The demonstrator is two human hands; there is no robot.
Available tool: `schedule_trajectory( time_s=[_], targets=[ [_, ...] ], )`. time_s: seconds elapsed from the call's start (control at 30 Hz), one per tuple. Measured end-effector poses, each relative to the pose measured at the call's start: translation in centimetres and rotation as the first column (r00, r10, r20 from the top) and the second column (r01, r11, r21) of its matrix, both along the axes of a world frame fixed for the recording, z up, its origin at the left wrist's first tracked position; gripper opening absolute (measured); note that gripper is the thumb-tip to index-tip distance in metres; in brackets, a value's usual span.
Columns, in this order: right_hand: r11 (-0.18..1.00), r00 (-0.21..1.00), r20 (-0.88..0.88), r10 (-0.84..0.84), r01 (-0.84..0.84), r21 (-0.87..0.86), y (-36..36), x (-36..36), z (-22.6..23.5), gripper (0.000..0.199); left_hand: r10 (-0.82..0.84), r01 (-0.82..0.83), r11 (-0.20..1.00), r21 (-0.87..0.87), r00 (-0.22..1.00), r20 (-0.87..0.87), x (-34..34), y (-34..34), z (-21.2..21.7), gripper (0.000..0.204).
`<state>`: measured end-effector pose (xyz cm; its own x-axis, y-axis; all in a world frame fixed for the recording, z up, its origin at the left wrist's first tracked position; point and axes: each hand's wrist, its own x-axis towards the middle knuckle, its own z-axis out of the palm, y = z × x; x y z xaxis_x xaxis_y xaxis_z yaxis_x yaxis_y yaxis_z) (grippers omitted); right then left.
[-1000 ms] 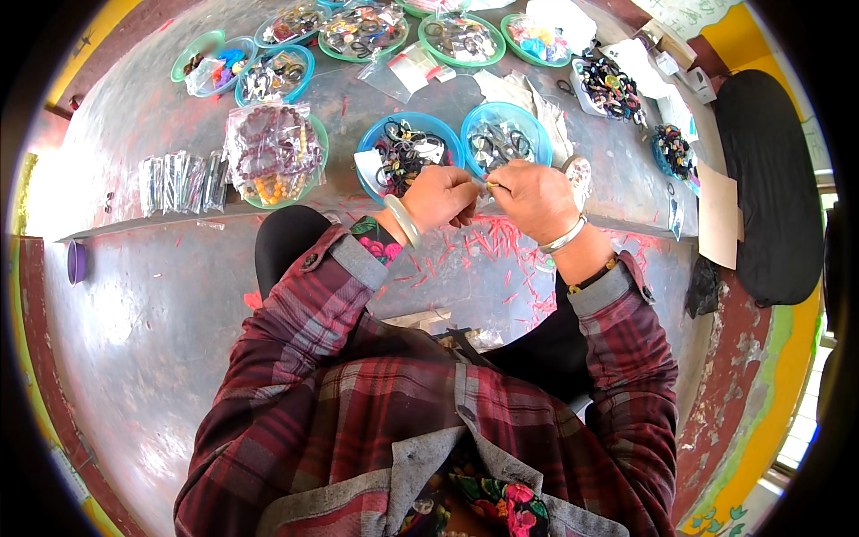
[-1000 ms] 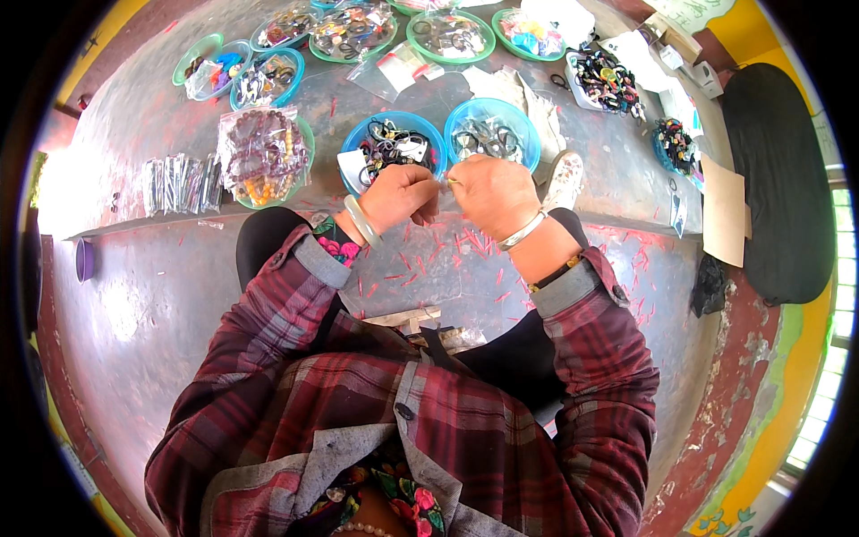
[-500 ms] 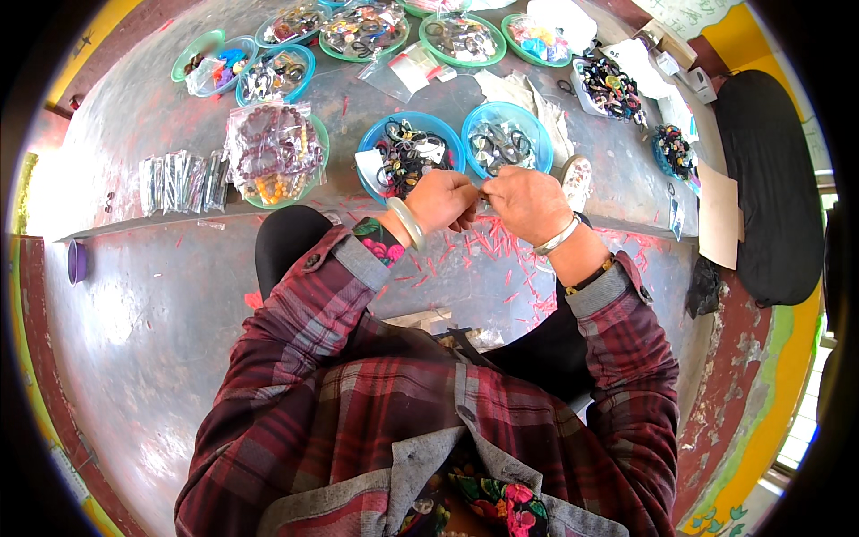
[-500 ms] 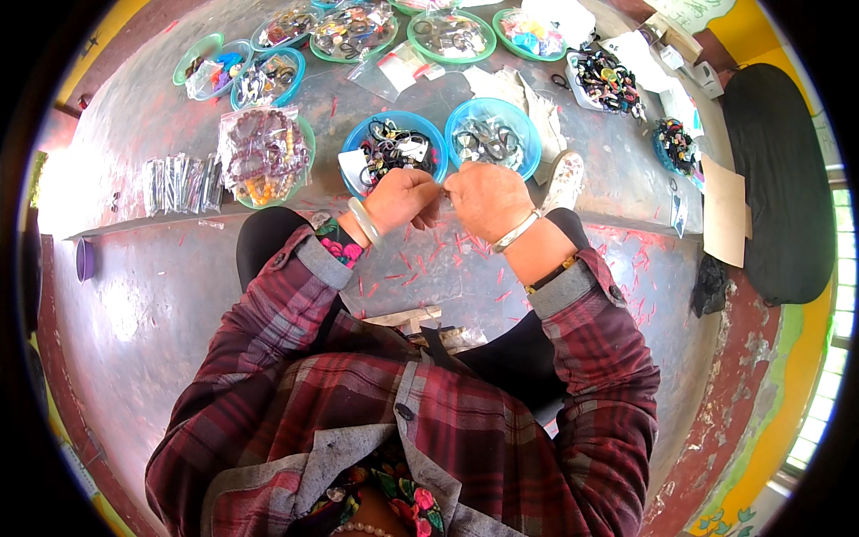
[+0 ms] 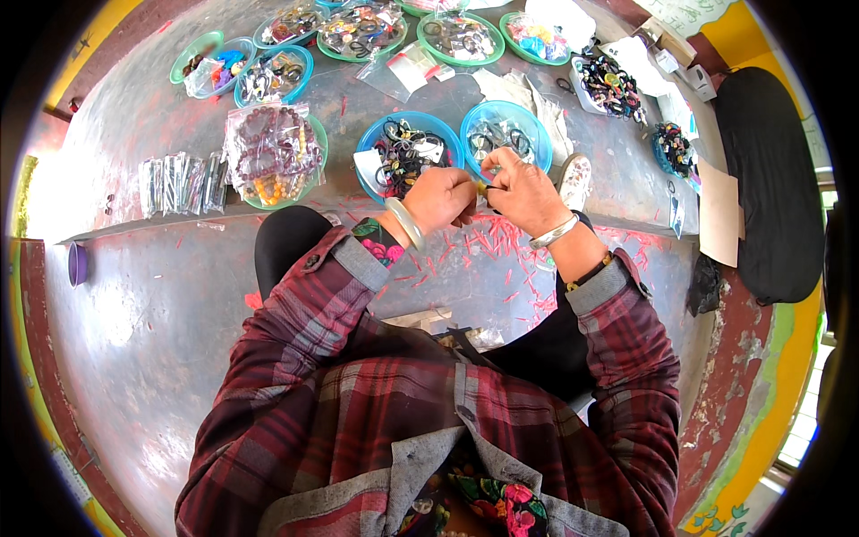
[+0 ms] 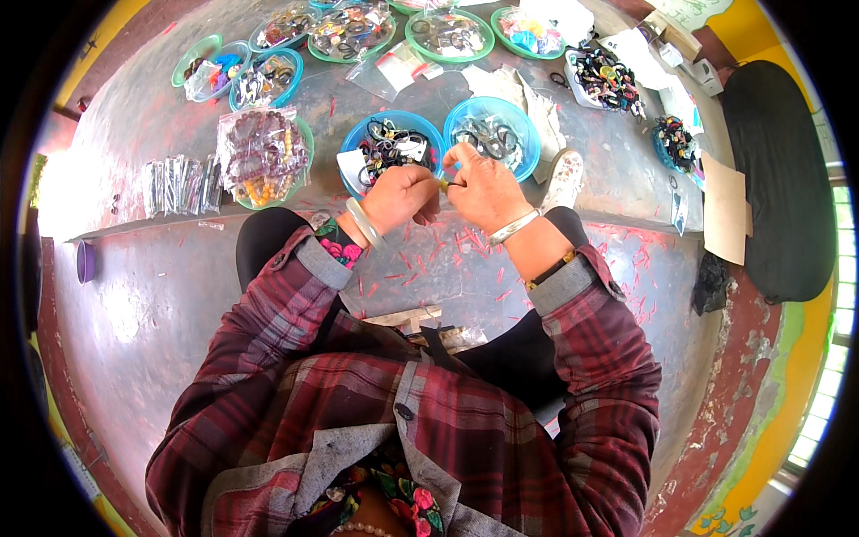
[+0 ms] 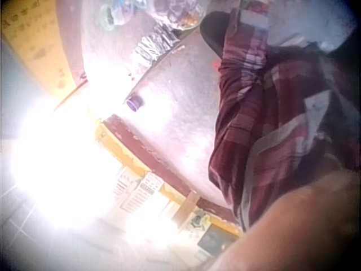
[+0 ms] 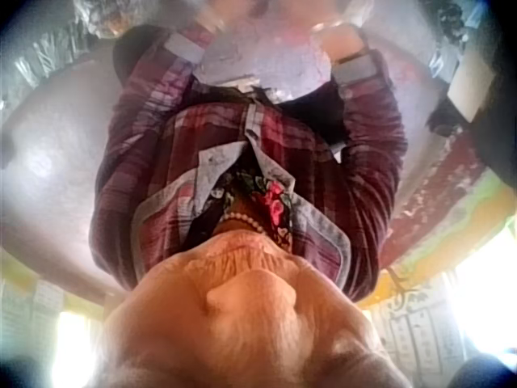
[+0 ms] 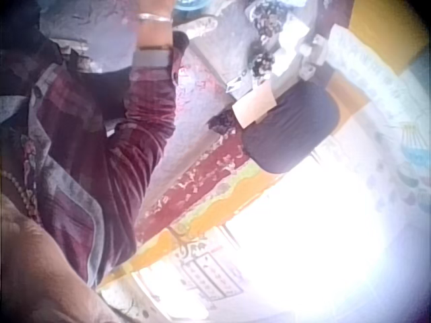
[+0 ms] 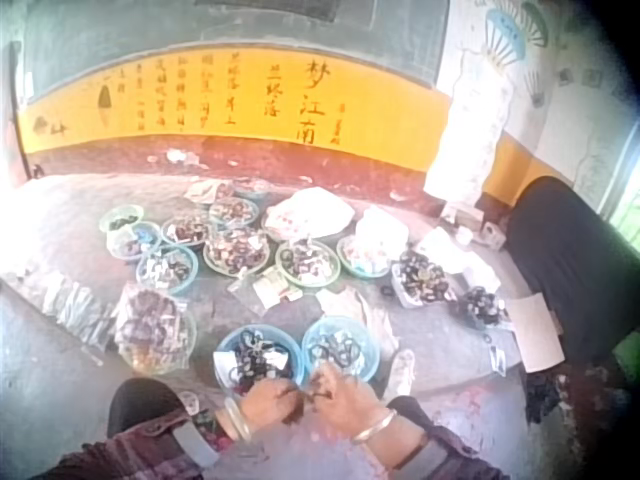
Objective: The person sits on the floor and assembles hair accessories by hand. They pick up small decorative charms and hair ties from blue bowls, attach the charms to the ties, and place the finished items into a clear plastic bag.
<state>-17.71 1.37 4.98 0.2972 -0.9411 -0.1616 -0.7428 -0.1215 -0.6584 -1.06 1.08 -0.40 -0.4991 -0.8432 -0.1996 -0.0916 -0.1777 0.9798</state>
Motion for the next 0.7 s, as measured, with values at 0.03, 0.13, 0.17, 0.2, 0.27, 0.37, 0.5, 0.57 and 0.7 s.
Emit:
schedule_trajectory(
  time_s=[0.03, 0.13, 0.17, 0.2, 0.27, 0.37, 0.5, 0.57, 0.7],
  targets=[
    [1.000, 1.000, -0.021, 0.009, -0.009, 0.004, 0.0, 0.0, 0.0, 0.026, -0.006, 0.006, 1.000, -0.003, 1.000, 0.010, -0.1, 0.1, 0.1, 0.023],
    [0.998, 0.994, -0.094, 0.053, -0.056, -0.030, -0.1, -0.1, -1.1, 0.029, -0.065, 0.066, 0.998, -0.024, 0.997, 0.032, -0.2, 0.3, 0.3, 0.021],
    [0.998, 0.997, -0.067, 0.042, -0.044, -0.036, -0.1, -0.2, -1.5, 0.033, -0.063, 0.065, 0.997, -0.047, 0.997, 0.036, -0.2, 0.3, 0.4, 0.022],
    [0.999, 0.999, -0.041, 0.031, -0.032, -0.042, -0.1, -0.4, -2.0, 0.037, -0.061, 0.064, 0.996, -0.069, 0.997, 0.041, -0.2, 0.4, 0.5, 0.022],
    [0.998, 0.998, 0.066, -0.009, 0.004, 0.064, -0.2, -0.2, -1.3, 0.043, -0.033, 0.039, 0.989, -0.141, 0.998, 0.046, 0.0, 0.4, 0.4, 0.023],
    [0.936, 0.957, 0.259, -0.135, 0.037, 0.351, -0.6, -0.8, 0.3, 0.045, 0.014, -0.002, 0.968, -0.252, 0.999, 0.045, 0.1, 0.2, 0.3, 0.024],
    [0.886, 0.897, 0.367, -0.247, 0.055, 0.461, -0.8, -1.0, 0.5, 0.029, 0.041, -0.021, 0.958, -0.285, 0.997, 0.065, 0.1, 0.1, -0.1, 0.023],
    [0.898, 0.891, 0.359, -0.277, 0.107, 0.427, -0.6, -0.8, 0.4, 0.022, 0.055, -0.025, 0.951, -0.310, 0.994, 0.089, 0.1, 0.1, -0.2, 0.021],
    [0.939, 0.899, 0.335, -0.282, 0.187, 0.290, -0.6, -0.7, -0.2, 0.015, 0.185, -0.096, 0.902, -0.421, 0.967, 0.175, 0.0, 0.2, 0.5, 0.014]
  ],
)
